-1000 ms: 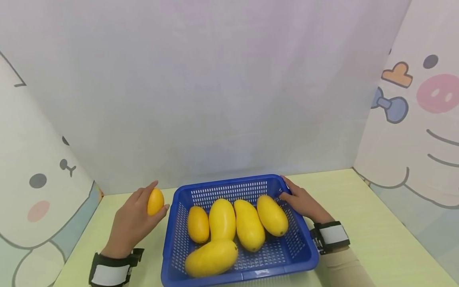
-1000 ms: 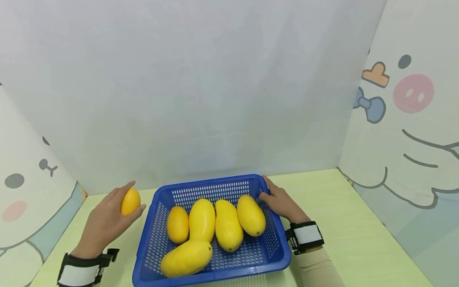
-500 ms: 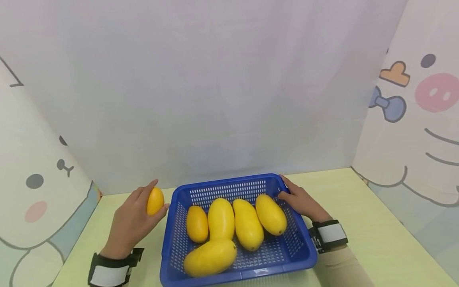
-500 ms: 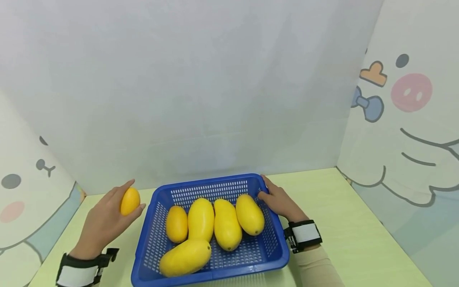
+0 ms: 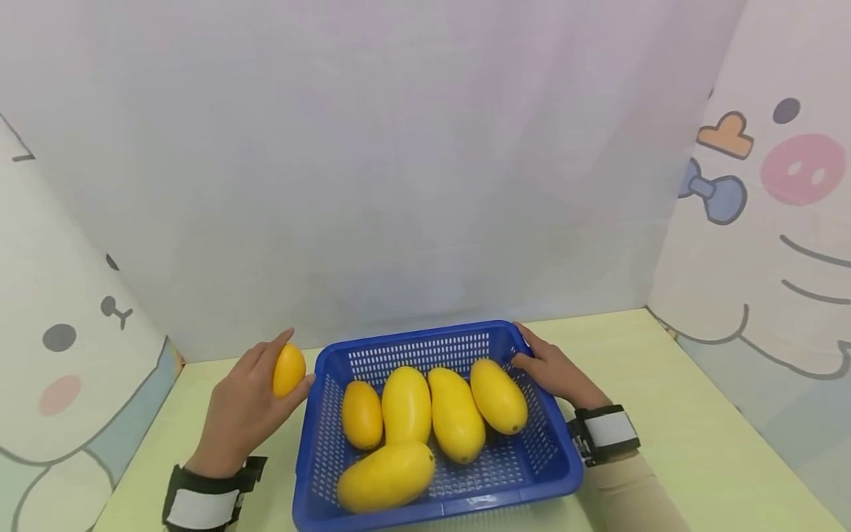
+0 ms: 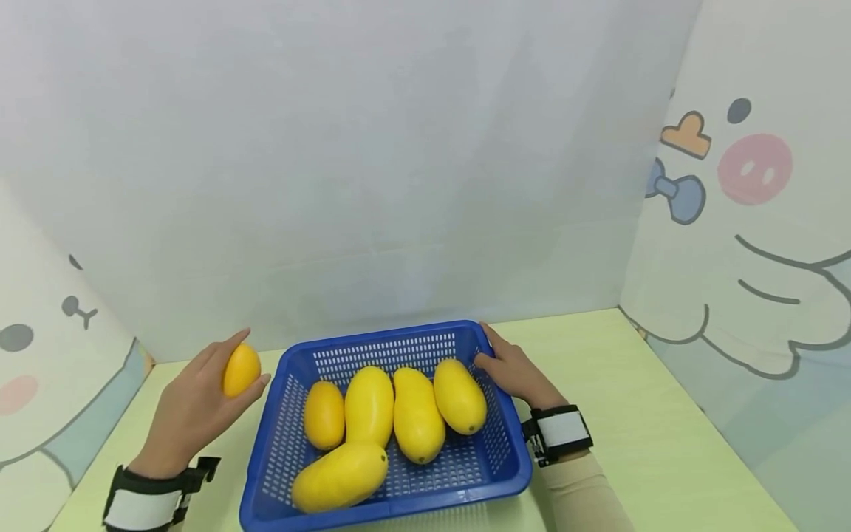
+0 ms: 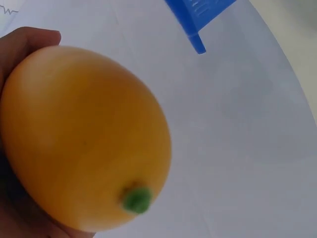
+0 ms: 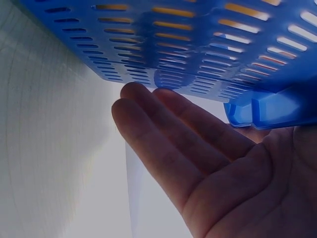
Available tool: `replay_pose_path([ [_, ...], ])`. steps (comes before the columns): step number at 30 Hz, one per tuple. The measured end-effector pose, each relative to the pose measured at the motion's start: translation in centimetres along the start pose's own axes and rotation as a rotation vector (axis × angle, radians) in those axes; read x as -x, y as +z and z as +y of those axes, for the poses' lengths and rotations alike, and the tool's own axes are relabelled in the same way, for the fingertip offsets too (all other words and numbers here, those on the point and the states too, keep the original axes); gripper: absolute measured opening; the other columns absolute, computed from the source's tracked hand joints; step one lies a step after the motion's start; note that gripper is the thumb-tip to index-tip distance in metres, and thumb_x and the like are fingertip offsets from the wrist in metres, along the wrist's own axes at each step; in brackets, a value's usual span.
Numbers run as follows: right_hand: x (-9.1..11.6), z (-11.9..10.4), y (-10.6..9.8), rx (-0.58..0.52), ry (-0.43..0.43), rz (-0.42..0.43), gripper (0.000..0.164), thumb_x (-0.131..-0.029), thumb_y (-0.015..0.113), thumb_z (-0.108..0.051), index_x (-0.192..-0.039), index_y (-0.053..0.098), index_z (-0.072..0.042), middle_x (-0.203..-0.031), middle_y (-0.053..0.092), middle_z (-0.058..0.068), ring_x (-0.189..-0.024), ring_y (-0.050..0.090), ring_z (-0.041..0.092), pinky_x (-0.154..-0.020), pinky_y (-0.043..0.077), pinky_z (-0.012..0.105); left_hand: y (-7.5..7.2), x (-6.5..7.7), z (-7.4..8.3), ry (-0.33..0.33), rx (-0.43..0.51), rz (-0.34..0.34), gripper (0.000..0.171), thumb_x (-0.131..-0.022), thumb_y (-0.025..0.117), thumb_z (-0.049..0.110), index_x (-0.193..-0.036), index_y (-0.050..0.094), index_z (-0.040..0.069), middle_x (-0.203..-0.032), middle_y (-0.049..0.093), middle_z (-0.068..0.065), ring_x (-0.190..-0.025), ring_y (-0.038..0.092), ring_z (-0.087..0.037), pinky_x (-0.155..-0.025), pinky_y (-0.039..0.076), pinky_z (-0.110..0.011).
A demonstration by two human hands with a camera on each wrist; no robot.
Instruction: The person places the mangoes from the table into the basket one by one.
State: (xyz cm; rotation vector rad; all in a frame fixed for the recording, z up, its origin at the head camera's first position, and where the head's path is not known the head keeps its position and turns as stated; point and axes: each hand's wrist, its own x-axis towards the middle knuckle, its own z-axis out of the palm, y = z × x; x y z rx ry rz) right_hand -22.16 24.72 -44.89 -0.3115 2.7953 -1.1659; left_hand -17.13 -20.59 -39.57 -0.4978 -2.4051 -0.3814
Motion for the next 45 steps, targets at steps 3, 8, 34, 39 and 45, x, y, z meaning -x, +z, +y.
replay_pose_path([
  [3,0.1,-0.2,-0.2,0.004,-0.005,0.003,0.067,-0.093,0.046,-0.027,-0.150,0.015,-0.011,-0.140,0.038,0.024,-0.106,0.051,0.029,-0.083,0.048,0.044,0.0,-0.5,0.2,0.012,0.003,0.006,0.072,-0.074,0.072,0.041,-0.135,0.046,0.012,-0.098,0.058,-0.010,-0.066,0.049,-0.016,-0.048,0.047,-0.028],
  [8,0.1,0.0,-0.3,0.003,-0.004,0.006,0.067,-0.093,0.046,-0.027,-0.149,0.014,-0.010,-0.141,0.037,0.024,-0.112,0.050,0.032,-0.083,0.048,0.044,0.0,-1.0,0.5,0.018,0.022,0.011,0.072,-0.074,0.072,0.040,-0.136,0.046,0.013,-0.100,0.058,-0.011,-0.068,0.050,-0.016,-0.049,0.049,-0.028],
  [34,0.1,-0.2,-0.1,-0.017,0.008,0.004,0.066,-0.093,0.046,-0.026,-0.150,0.015,-0.012,-0.138,0.041,0.023,-0.090,0.053,0.026,-0.070,0.047,0.035,0.4,-4.0,3.3,0.194,0.076,0.029,0.073,-0.076,0.068,0.045,-0.137,0.044,0.013,-0.103,0.058,-0.009,-0.071,0.051,-0.015,-0.054,0.050,-0.026],
  [39,0.1,-0.1,0.0,-0.017,0.019,0.006,0.066,-0.092,0.045,-0.027,-0.150,0.015,-0.013,-0.140,0.040,0.022,-0.096,0.053,0.027,-0.074,0.047,0.037,0.5,-4.7,3.9,0.224,0.089,0.011,0.072,-0.077,0.066,0.045,-0.137,0.045,0.012,-0.105,0.058,-0.009,-0.069,0.050,-0.013,-0.053,0.049,-0.025],
  [45,0.2,-0.2,0.0,-0.012,0.020,0.004,0.067,-0.092,0.045,-0.027,-0.150,0.015,-0.011,-0.141,0.037,0.023,-0.108,0.052,0.030,-0.081,0.049,0.041,0.7,-5.1,4.4,0.226,0.102,-0.002,0.071,-0.077,0.067,0.044,-0.136,0.045,0.011,-0.105,0.058,-0.010,-0.067,0.048,-0.013,-0.052,0.047,-0.024],
])
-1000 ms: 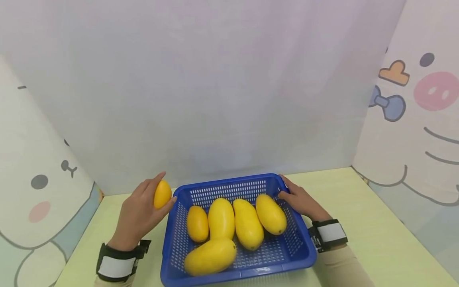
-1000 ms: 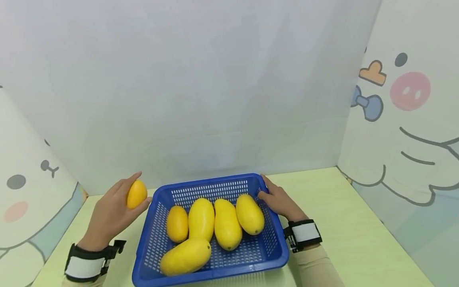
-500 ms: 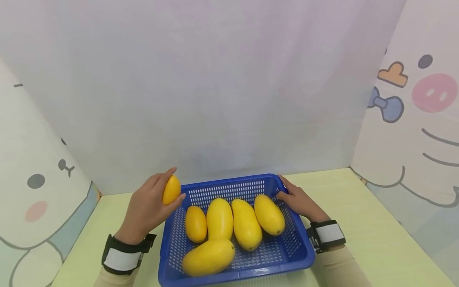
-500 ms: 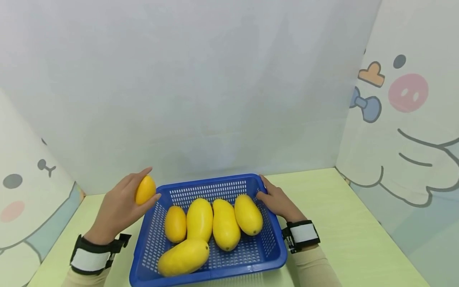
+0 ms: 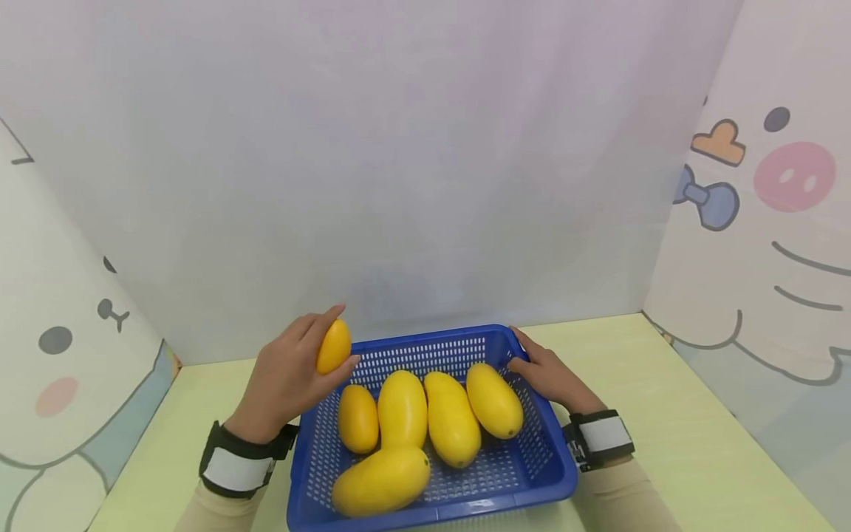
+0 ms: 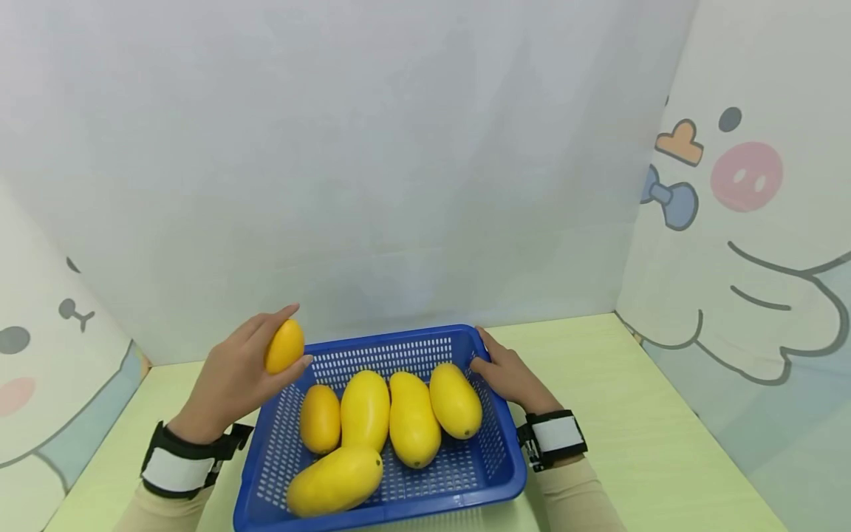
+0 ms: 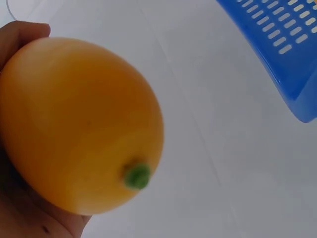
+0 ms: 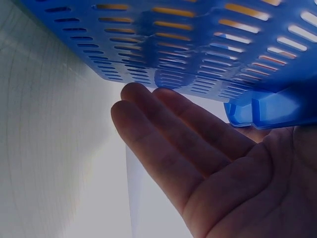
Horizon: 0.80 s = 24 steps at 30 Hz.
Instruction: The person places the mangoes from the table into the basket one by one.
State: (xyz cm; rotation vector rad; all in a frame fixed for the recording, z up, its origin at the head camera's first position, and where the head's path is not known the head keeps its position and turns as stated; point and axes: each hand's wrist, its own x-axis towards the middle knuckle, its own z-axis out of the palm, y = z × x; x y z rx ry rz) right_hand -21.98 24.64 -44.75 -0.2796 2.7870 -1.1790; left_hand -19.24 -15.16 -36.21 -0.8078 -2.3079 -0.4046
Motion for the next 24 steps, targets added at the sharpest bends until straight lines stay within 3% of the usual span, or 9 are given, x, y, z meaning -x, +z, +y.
replay_pose_path([
  [19,0.2,0.0,0.1,0.018,0.007,0.011,0.067,-0.092,0.046,-0.028,-0.150,0.015,-0.012,-0.142,0.036,0.023,-0.113,0.050,0.032,-0.086,0.047,0.046,1.2,-2.2,2.4,0.117,0.049,-0.005,0.070,-0.079,0.065,0.043,-0.139,0.042,0.013,-0.107,0.059,-0.008,-0.074,0.050,-0.014,-0.052,0.048,-0.024],
  [24,0.0,-0.1,0.0,-0.011,0.003,0.003,0.067,-0.092,0.046,-0.027,-0.150,0.015,-0.012,-0.141,0.038,0.023,-0.098,0.054,0.027,-0.072,0.050,0.037,1.6,-2.6,2.8,0.144,0.052,0.002,0.072,-0.078,0.067,0.043,-0.139,0.042,0.014,-0.105,0.059,-0.007,-0.073,0.049,-0.012,-0.052,0.046,-0.023],
])
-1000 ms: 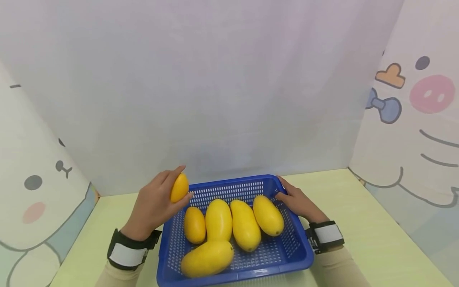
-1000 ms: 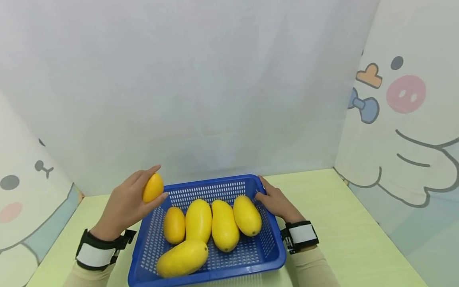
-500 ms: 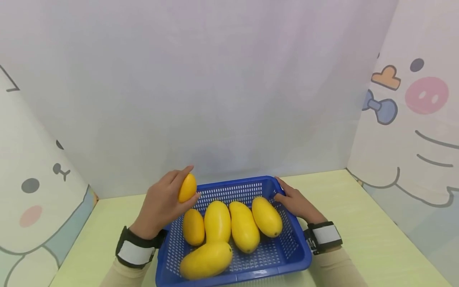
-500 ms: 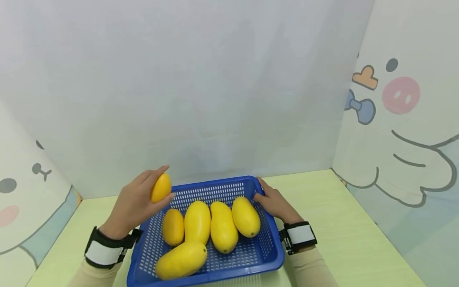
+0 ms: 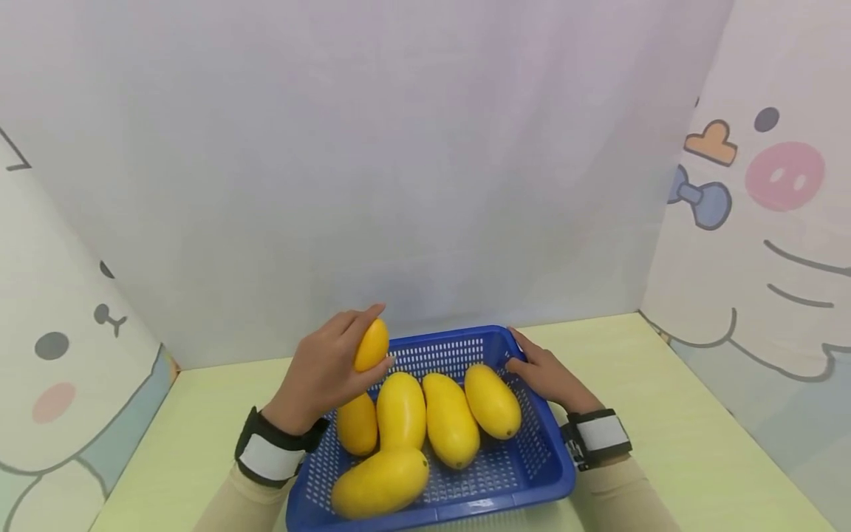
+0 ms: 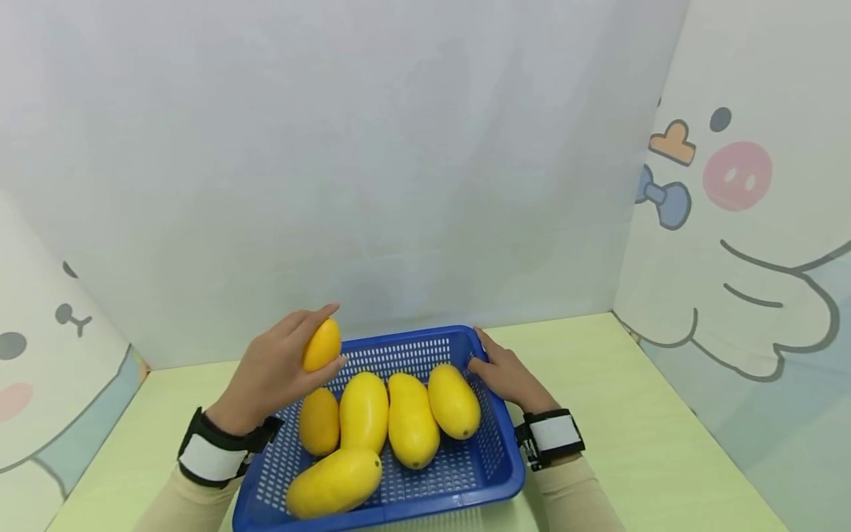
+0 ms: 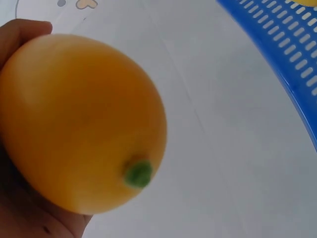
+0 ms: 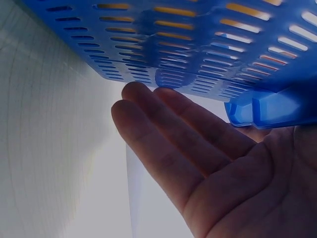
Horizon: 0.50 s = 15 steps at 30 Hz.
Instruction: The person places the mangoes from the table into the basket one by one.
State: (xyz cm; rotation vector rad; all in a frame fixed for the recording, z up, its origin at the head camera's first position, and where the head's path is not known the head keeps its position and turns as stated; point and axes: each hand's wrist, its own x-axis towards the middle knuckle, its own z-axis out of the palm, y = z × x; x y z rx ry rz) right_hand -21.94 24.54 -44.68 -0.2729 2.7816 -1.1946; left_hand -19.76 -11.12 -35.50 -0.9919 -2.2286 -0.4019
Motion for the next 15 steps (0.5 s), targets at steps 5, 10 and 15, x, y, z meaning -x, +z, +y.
replay_pose_path([
  [5,-0.1,-0.1,0.0,-0.008,0.000,0.001,0.067,-0.092,0.046,-0.026,-0.150,0.015,-0.012,-0.139,0.039,0.024,-0.088,0.054,0.025,-0.064,0.048,0.032,0.5,-0.5,0.4,0.024,0.002,0.009,0.071,-0.078,0.066,0.043,-0.138,0.043,0.014,-0.103,0.059,-0.007,-0.074,0.050,-0.013,-0.053,0.047,-0.023],
  [10,0.0,-0.2,0.0,0.001,-0.002,0.003,0.067,-0.092,0.046,-0.025,-0.150,0.015,-0.011,-0.140,0.038,0.024,-0.094,0.053,0.027,-0.070,0.049,0.036,0.9,-1.0,0.8,0.047,0.003,0.005,0.071,-0.079,0.066,0.045,-0.139,0.042,0.014,-0.104,0.060,-0.007,-0.078,0.053,-0.015,-0.056,0.049,-0.024],
  [15,0.0,-0.2,0.1,0.011,-0.009,0.010,0.066,-0.092,0.046,-0.025,-0.150,0.015,-0.011,-0.142,0.036,0.022,-0.108,0.050,0.030,-0.086,0.046,0.044,1.1,-1.8,1.5,0.058,0.012,-0.007,0.071,-0.079,0.065,0.046,-0.139,0.042,0.014,-0.106,0.060,-0.007,-0.082,0.055,-0.015,-0.059,0.050,-0.025],
])
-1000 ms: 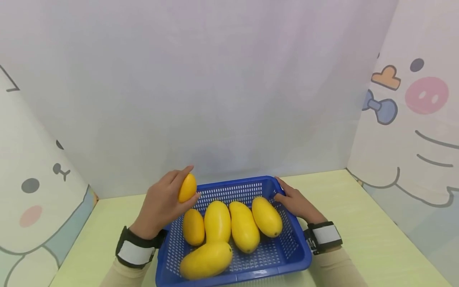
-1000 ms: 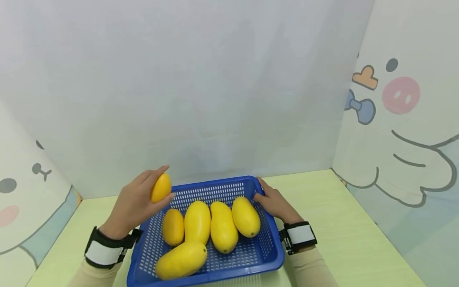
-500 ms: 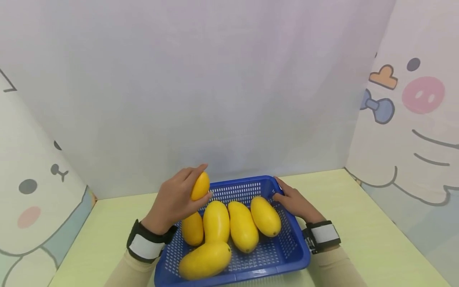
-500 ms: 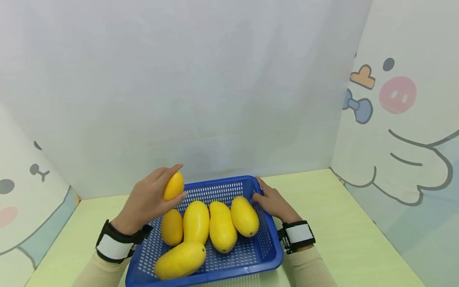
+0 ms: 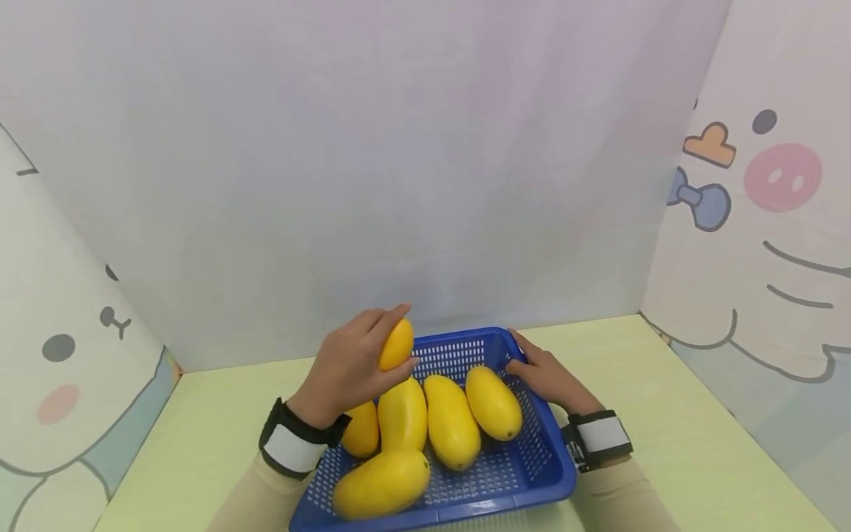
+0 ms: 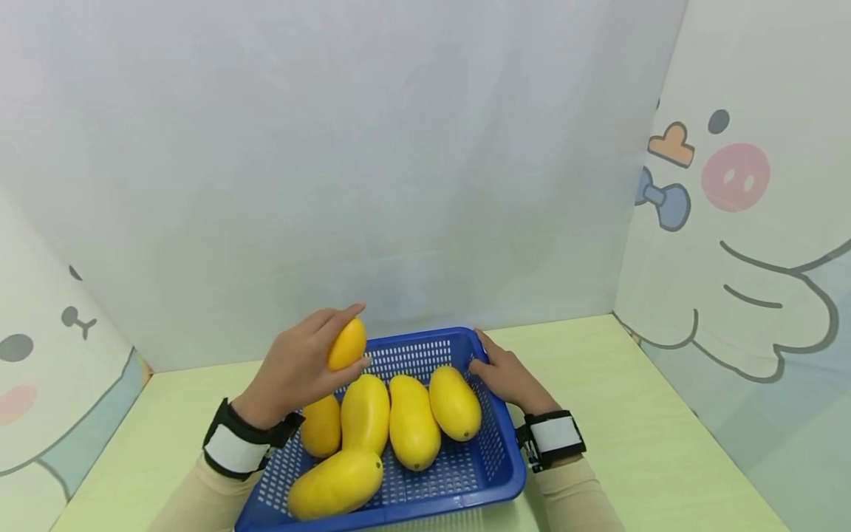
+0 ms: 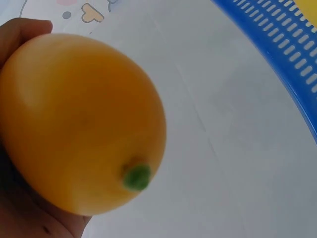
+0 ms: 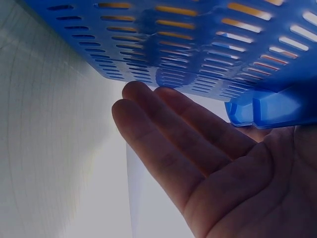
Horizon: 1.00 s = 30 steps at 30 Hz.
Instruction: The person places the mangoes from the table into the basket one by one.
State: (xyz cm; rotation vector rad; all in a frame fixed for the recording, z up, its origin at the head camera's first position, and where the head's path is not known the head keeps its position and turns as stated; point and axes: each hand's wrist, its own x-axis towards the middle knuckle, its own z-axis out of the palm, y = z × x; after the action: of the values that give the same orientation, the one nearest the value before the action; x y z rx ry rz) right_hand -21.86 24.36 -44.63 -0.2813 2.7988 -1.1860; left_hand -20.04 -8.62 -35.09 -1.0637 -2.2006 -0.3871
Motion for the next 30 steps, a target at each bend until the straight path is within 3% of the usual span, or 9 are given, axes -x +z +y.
replay_pose_path([
  [6,0.0,0.1,0.0,-0.006,-0.011,0.000,0.067,-0.092,0.046,-0.026,-0.149,0.015,-0.010,-0.142,0.036,0.022,-0.114,0.049,0.032,-0.090,0.044,0.049,0.1,-1.1,0.7,0.018,0.013,-0.007,0.069,-0.080,0.063,0.047,-0.137,0.044,0.014,-0.103,0.059,-0.005,-0.079,0.052,-0.013,-0.060,0.050,-0.024],
  [16,-0.1,0.3,0.2,-0.023,0.009,-0.006,0.067,-0.092,0.046,-0.026,-0.150,0.016,-0.011,-0.140,0.039,0.022,-0.100,0.053,0.027,-0.077,0.050,0.038,0.7,-2.1,1.8,0.038,0.071,-0.046,0.068,-0.081,0.062,0.046,-0.139,0.042,0.017,-0.107,0.059,-0.002,-0.083,0.053,-0.010,-0.059,0.048,-0.022],
  [22,0.0,0.3,0.2,-0.020,0.000,-0.001,0.067,-0.092,0.046,-0.026,-0.149,0.017,-0.010,-0.141,0.038,0.021,-0.106,0.052,0.028,-0.084,0.048,0.043,0.9,-3.0,3.2,0.101,0.089,-0.068,0.068,-0.081,0.062,0.047,-0.139,0.041,0.016,-0.103,0.058,-0.001,-0.080,0.051,-0.009,-0.058,0.047,-0.021],
  [26,0.0,0.4,0.1,-0.013,-0.012,-0.003,0.067,-0.092,0.046,-0.027,-0.149,0.017,-0.009,-0.141,0.038,0.022,-0.110,0.051,0.029,-0.089,0.046,0.048,1.1,-3.7,4.3,0.168,0.106,-0.073,0.068,-0.083,0.061,0.047,-0.139,0.042,0.013,-0.102,0.059,-0.002,-0.081,0.053,-0.011,-0.065,0.049,-0.020],
  [30,-0.1,0.5,0.1,-0.019,-0.027,-0.001,0.066,-0.092,0.046,-0.027,-0.149,0.017,-0.010,-0.140,0.039,0.022,-0.107,0.052,0.027,-0.089,0.046,0.047,1.4,-4.1,5.4,0.206,0.118,-0.119,0.068,-0.084,0.059,0.047,-0.139,0.041,0.011,-0.102,0.059,-0.002,-0.080,0.053,-0.011,-0.070,0.048,-0.019],
])
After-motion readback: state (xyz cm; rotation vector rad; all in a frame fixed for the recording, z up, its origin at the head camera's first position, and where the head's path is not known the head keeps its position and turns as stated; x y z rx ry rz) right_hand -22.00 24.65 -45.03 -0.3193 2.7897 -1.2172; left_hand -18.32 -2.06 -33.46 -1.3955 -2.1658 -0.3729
